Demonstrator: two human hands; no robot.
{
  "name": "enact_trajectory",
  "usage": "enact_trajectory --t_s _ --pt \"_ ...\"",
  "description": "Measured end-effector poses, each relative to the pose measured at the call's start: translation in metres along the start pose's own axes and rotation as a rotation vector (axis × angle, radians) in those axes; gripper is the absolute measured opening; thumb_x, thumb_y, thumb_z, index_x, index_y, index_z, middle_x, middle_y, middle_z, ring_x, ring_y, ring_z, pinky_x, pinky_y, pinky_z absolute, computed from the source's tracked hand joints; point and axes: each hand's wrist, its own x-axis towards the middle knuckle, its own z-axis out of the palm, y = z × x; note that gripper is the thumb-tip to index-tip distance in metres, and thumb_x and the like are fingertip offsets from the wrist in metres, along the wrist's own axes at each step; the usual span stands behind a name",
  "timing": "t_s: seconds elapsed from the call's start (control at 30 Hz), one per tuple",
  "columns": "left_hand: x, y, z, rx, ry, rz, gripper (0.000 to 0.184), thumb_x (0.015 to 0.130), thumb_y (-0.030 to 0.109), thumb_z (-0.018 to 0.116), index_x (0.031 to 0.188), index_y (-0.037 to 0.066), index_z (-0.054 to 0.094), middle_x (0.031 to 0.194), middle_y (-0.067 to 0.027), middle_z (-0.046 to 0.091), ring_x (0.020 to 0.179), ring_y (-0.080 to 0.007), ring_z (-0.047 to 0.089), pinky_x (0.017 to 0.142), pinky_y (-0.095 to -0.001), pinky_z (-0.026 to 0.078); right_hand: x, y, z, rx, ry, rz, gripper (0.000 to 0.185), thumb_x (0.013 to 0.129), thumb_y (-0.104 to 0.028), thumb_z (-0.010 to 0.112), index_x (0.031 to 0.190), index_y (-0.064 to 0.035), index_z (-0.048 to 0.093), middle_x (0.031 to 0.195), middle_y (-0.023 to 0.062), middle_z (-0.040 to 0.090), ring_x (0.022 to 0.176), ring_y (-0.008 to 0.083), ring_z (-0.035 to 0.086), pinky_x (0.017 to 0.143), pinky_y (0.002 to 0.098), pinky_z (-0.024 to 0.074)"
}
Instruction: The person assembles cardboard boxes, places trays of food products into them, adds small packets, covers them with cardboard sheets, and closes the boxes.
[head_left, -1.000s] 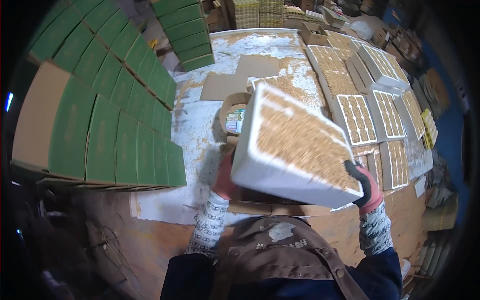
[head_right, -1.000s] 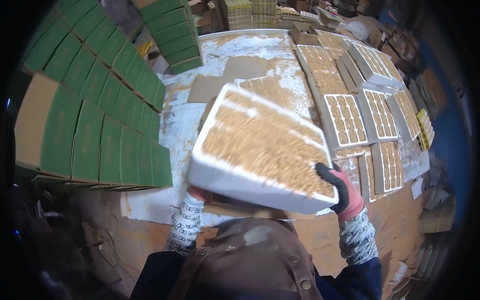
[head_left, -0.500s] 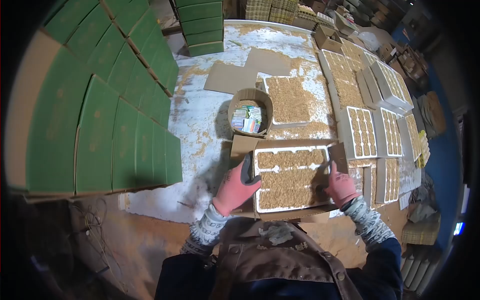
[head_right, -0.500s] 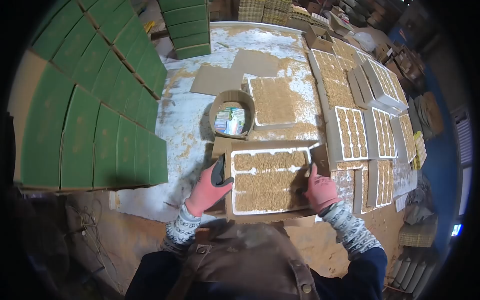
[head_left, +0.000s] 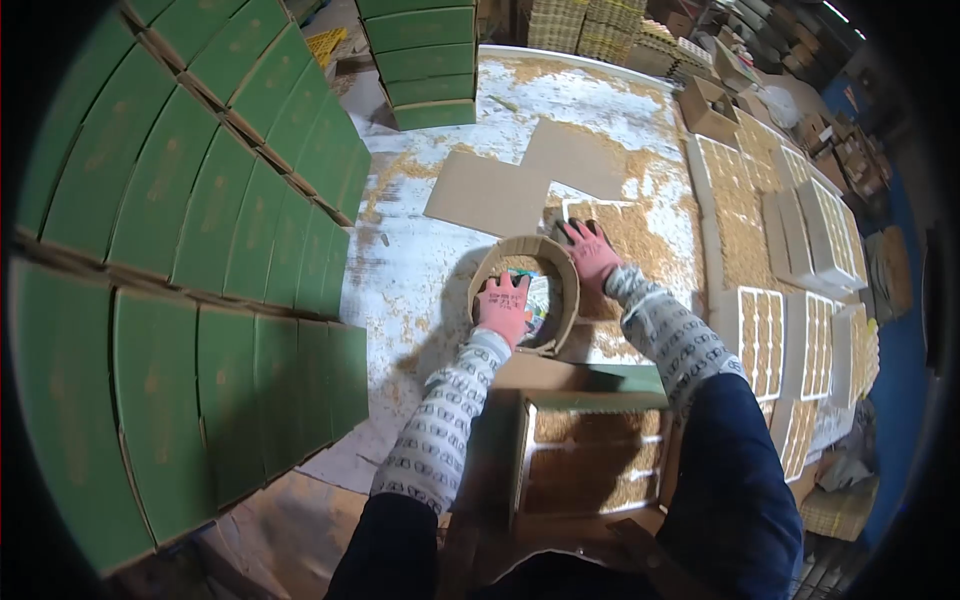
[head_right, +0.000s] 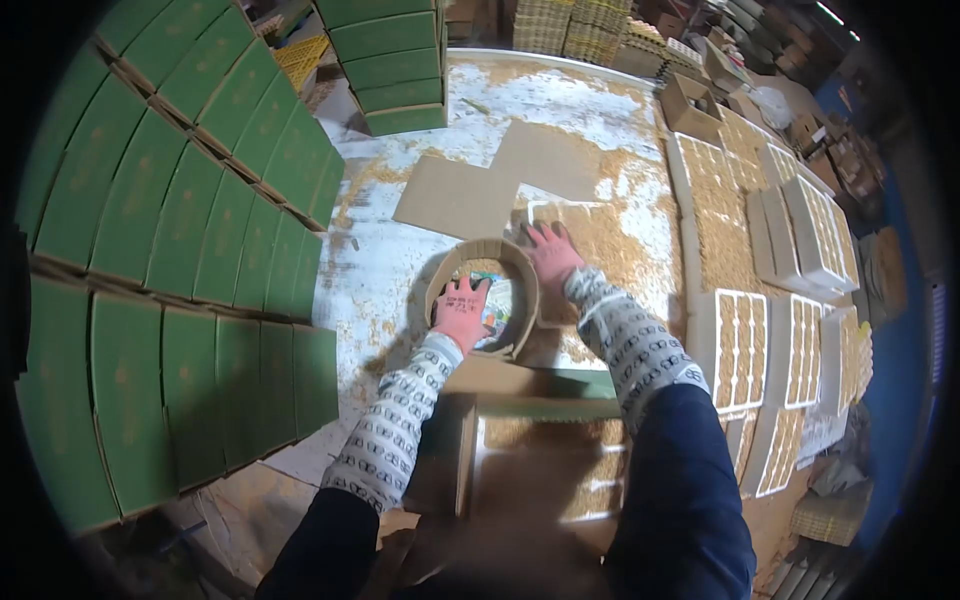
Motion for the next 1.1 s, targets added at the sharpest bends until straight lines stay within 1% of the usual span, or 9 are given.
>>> enact_trajectory --t_s 0.13,0.23,0.27,0.33,0.47,0.6,0.67,1.0,1.1 --pt "0.001 -0.033 0.014 -0.208 0.008 -0.077 0.066 0.070 0.021 0.071 0.125 0.005 0.038 0.109 -0.0197 0.050 0.101 -0.0326 0.053 0.081 -0.0409 0.046 -0.030 0.017 -0.018 0.054 -0.090 -0.061 0.036 0.079 -0.032 0.053 0.111 -0.0163 0.060 0.144 0.0139 0.023 0.134 0.0342 0.016 0.108 0.0550 0.0054" --pt "-0.011 -0.043 0.015 -0.343 0.070 -0.067 0.060 0.071 0.014 0.069 0.123 0.003 0.040 0.111 -0.0201 0.050 0.096 -0.0341 0.055 0.080 -0.0411 0.045 -0.047 0.044 -0.018 -0.176 -0.229 0.111 0.038 0.079 -0.036 0.056 0.109 -0.0136 0.060 0.140 0.0149 0.031 0.130 0.0381 0.025 0.108 0.0563 0.0056" --pt "-0.013 -0.043 0.011 -0.380 0.064 -0.095 0.059 0.071 0.013 0.069 0.122 0.003 0.041 0.112 -0.0201 0.050 0.096 -0.0340 0.055 0.080 -0.0411 0.045 -0.043 0.048 -0.010 -0.283 0.066 0.126 0.042 0.083 -0.040 0.050 0.114 -0.0126 0.058 0.136 0.0151 0.036 0.128 0.0358 0.029 0.108 0.0565 0.0037" --pt "-0.017 -0.036 0.009 -0.380 0.120 -0.046 0.054 0.072 0.011 0.066 0.120 0.001 0.042 0.114 -0.0195 0.050 0.097 -0.0351 0.054 0.082 -0.0413 0.044 -0.006 0.039 -0.030 -0.204 -0.317 0.352 0.050 0.085 -0.046 0.047 0.121 -0.0123 0.052 0.131 0.0140 0.042 0.126 0.0312 0.034 0.108 0.0563 0.0046" --pt "-0.017 -0.021 0.000 -0.429 0.175 0.046 0.044 0.074 0.007 0.062 0.115 0.004 0.046 0.106 -0.0186 0.052 0.098 -0.0334 0.053 0.084 -0.0405 0.044 0.084 -0.005 -0.031 0.229 0.240 0.092 0.077 0.071 -0.038 0.067 0.134 -0.0094 0.033 0.133 0.0141 0.039 0.124 0.0331 0.035 0.104 0.0493 0.0233" --pt "-0.026 -0.030 0.001 -0.450 0.171 -0.068 0.041 0.077 0.013 0.061 0.115 0.005 0.047 0.106 -0.0175 0.053 0.094 -0.0332 0.056 0.079 -0.0415 0.045 0.141 -0.033 0.019 0.025 0.035 0.065 0.070 0.082 -0.042 0.051 0.138 -0.0096 0.023 0.141 0.0152 0.026 0.130 0.0356 0.025 0.106 0.0544 0.0160" --pt "-0.025 -0.035 0.011 -0.465 0.222 -0.019 0.038 0.078 0.014 0.059 0.113 0.005 0.049 0.105 -0.0160 0.055 0.093 -0.0325 0.056 0.079 -0.0416 0.045 0.132 -0.030 0.013 0.009 -0.076 0.121 0.060 0.086 -0.032 0.041 0.138 -0.0079 0.024 0.140 0.0221 0.026 0.127 0.0392 0.029 0.101 0.0530 0.0292" --pt "-0.039 -0.025 -0.009 -0.483 0.395 -0.098 0.041 0.078 0.019 0.060 0.114 0.001 0.051 0.099 -0.0190 0.061 0.090 -0.0315 0.059 0.076 -0.0404 0.046 -0.057 0.010 -0.045 -0.115 0.081 0.055 0.023 0.084 -0.013 0.044 0.104 -0.0029 0.047 0.067 0.0126 0.060 0.064 0.0273 0.061 0.055 0.0377 0.0474" --pt "-0.051 -0.029 -0.018 -0.474 0.571 -0.078 0.044 0.077 0.021 0.062 0.115 0.000 0.050 0.100 -0.0199 0.060 0.092 -0.0327 0.058 0.079 -0.0405 0.045 -0.134 0.024 -0.101 0.145 0.359 0.185 0.021 0.082 -0.026 0.053 0.092 -0.0089 0.056 0.071 0.0137 0.061 0.070 0.0319 0.061 0.062 0.0411 0.0467"
